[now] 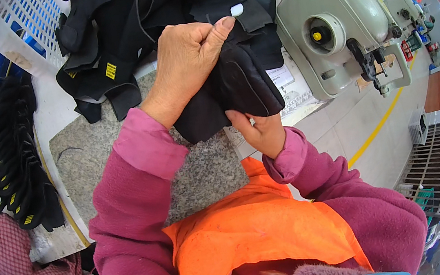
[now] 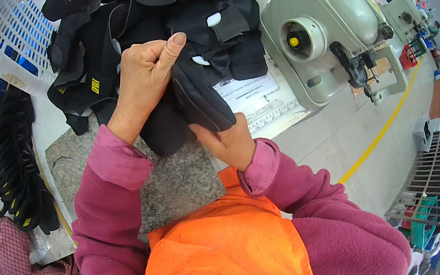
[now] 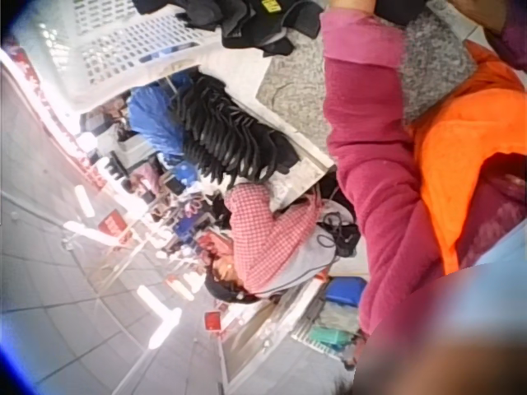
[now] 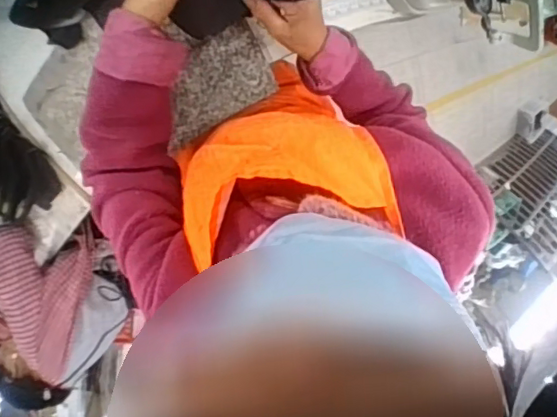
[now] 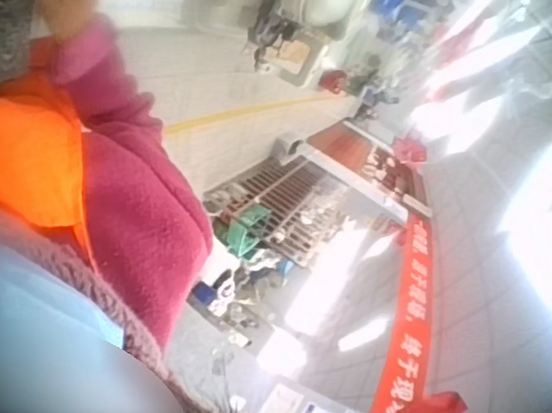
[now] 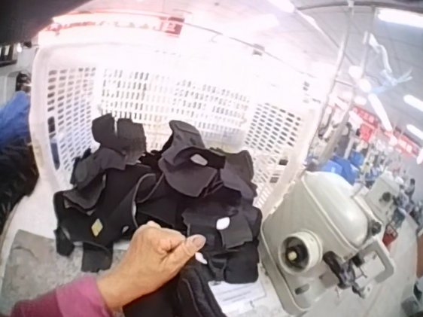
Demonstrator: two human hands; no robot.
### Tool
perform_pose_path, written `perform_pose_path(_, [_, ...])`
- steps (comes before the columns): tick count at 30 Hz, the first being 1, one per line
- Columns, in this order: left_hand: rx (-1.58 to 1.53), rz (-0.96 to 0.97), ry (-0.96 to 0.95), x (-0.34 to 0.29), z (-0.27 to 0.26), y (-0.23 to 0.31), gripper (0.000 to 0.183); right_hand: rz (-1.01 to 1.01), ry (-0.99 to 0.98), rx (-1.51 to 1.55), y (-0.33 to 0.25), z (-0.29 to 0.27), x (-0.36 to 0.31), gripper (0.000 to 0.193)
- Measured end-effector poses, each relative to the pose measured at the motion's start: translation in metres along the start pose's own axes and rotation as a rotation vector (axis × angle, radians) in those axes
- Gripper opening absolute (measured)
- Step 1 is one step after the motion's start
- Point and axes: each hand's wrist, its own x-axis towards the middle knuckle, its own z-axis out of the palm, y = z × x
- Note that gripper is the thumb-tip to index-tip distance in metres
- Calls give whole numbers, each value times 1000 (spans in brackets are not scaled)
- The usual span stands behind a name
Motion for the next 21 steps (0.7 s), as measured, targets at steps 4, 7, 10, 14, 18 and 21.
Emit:
perform_pose_path(4, [5, 228, 178, -1, 14, -7, 54, -200, 69, -220, 4, 7, 2, 45])
perform_pose_path(7, [-27, 269, 230, 0, 19, -10, 49, -173, 81, -195, 2, 5, 4, 44])
perform_pose_path(10, [96, 276, 249, -1, 15, -9, 48, -221, 103, -201, -5, -2, 7, 43])
perform_pose_path(14, [223, 252, 198, -4, 13, -3, 47, -321, 92, -203, -11, -10, 11, 40])
perform_pose_path(18, [172, 211, 184, -3, 14, 1, 48, -280, 94, -224, -12, -9, 11, 39])
perform_pose_path(21, [141, 171, 151, -3, 11, 2, 50, -264, 75, -154, -10, -9, 8, 41])
